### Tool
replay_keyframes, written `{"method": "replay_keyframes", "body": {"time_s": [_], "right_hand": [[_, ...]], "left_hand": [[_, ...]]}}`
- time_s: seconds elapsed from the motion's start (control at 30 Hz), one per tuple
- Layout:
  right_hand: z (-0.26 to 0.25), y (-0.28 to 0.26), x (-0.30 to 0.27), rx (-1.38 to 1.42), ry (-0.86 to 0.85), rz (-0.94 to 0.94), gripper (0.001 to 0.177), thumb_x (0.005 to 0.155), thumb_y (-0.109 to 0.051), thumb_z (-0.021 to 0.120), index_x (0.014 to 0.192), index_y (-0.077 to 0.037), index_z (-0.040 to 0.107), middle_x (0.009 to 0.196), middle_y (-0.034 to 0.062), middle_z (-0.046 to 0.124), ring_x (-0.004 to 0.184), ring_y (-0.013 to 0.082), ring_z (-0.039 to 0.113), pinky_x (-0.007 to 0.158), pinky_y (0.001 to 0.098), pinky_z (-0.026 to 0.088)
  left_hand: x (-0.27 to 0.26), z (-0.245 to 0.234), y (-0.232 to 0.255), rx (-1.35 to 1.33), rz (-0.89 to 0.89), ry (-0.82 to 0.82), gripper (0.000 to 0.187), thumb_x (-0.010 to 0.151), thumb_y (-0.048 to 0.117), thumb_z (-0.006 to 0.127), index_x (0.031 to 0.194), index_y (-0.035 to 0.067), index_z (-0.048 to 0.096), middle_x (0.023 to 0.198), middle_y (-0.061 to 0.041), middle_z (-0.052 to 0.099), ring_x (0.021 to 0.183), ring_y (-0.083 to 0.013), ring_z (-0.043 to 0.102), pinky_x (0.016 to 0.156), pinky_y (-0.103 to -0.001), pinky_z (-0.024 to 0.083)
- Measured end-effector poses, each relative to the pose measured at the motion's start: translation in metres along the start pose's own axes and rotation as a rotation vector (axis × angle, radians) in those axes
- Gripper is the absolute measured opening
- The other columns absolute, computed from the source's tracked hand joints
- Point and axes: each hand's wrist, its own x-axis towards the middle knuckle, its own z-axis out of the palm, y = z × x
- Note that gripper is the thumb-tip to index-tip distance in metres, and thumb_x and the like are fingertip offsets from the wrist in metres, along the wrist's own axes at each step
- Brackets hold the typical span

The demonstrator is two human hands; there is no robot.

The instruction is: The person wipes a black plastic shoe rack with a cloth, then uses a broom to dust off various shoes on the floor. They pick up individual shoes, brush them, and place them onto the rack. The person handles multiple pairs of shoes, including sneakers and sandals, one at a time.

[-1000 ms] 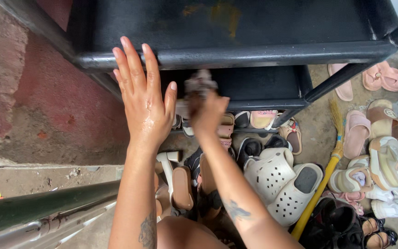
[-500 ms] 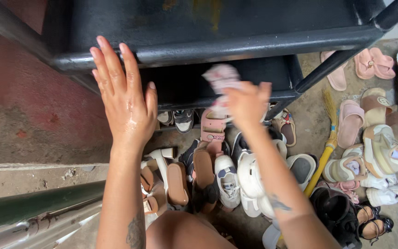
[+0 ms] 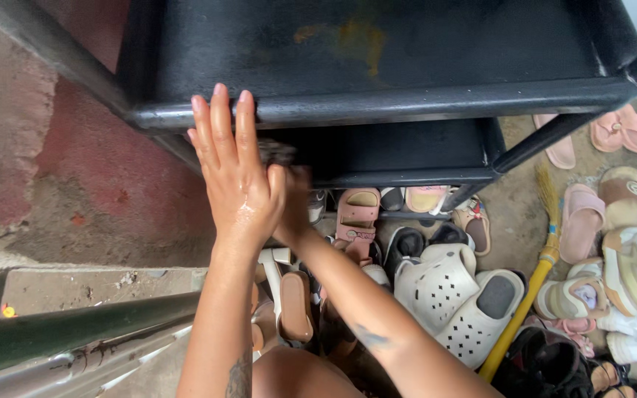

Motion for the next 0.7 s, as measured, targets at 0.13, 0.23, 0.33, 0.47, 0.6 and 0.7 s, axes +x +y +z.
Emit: {"method": "replay_keyframes", "body": {"time_s": [0.13,0.23,0.33,0.47,0.6,0.7], "right_hand": [[0.028,0.019,0.021,0.106,-0.136,-0.039,0.032,0.101,-0.024,0.060,0.129,-0.010,0.063,0.131,0.0139,0.064,0.125,0.0300,0.058,0.106,0.0585,0.040],[0.013,0.022,0.045,-0.419,-0.207,-0.303,0.038,0.099,-0.023,0.063,0.134,-0.008,0.062,0.133,0.0133,0.065,0.128,0.0305,0.057,0.108,0.0582,0.035],[-0.062,0.021,0.032,-0.723,-0.408,-0.019,0.029,0.089,-0.026,0.065,0.115,-0.016,0.073,0.119,0.0117,0.067,0.114,0.0303,0.059,0.109,0.0618,0.030],[-0.216,0.049,0.009,-0.856,0.008,0.007,0.019,0.091,-0.019,0.065,0.104,-0.025,0.078,0.096,0.0012,0.069,0.101,0.0257,0.062,0.098,0.0516,0.039],[-0.315,0.072,0.005,-1.266,0.071,0.160,0.032,0.091,-0.023,0.063,0.119,-0.017,0.077,0.100,0.0089,0.068,0.099,0.0306,0.064,0.090,0.0480,0.045],[-0.316,0.078,0.012,-1.365,0.090,0.200,0.037,0.088,-0.027,0.064,0.121,-0.014,0.077,0.099,0.0111,0.069,0.095,0.0316,0.065,0.079,0.0475,0.047]], "left_hand": [[0.003,0.000,-0.008,0.018,0.006,0.004,0.083,0.085,0.005,0.056,0.165,0.008,0.032,0.173,-0.018,0.021,0.164,-0.0416,0.008,0.133,-0.064,0.015],[0.003,-0.005,-0.011,0.040,0.025,-0.013,0.084,0.085,0.005,0.056,0.165,0.009,0.031,0.173,-0.018,0.021,0.163,-0.0416,0.009,0.133,-0.064,0.016],[0.003,-0.007,-0.008,0.047,0.037,-0.035,0.085,0.084,0.005,0.056,0.165,0.008,0.030,0.172,-0.019,0.020,0.162,-0.0422,0.009,0.131,-0.065,0.016],[0.003,-0.004,-0.005,0.043,0.049,-0.037,0.086,0.084,0.005,0.057,0.165,0.007,0.028,0.171,-0.021,0.019,0.161,-0.0441,0.008,0.131,-0.066,0.015],[0.004,-0.003,0.004,0.029,0.023,-0.033,0.087,0.082,0.005,0.058,0.164,0.006,0.029,0.170,-0.023,0.019,0.161,-0.0451,0.006,0.130,-0.066,0.013],[0.006,-0.002,0.012,0.015,0.006,-0.029,0.088,0.079,0.006,0.059,0.162,0.005,0.030,0.169,-0.024,0.019,0.159,-0.0458,0.005,0.128,-0.068,0.012]]}}
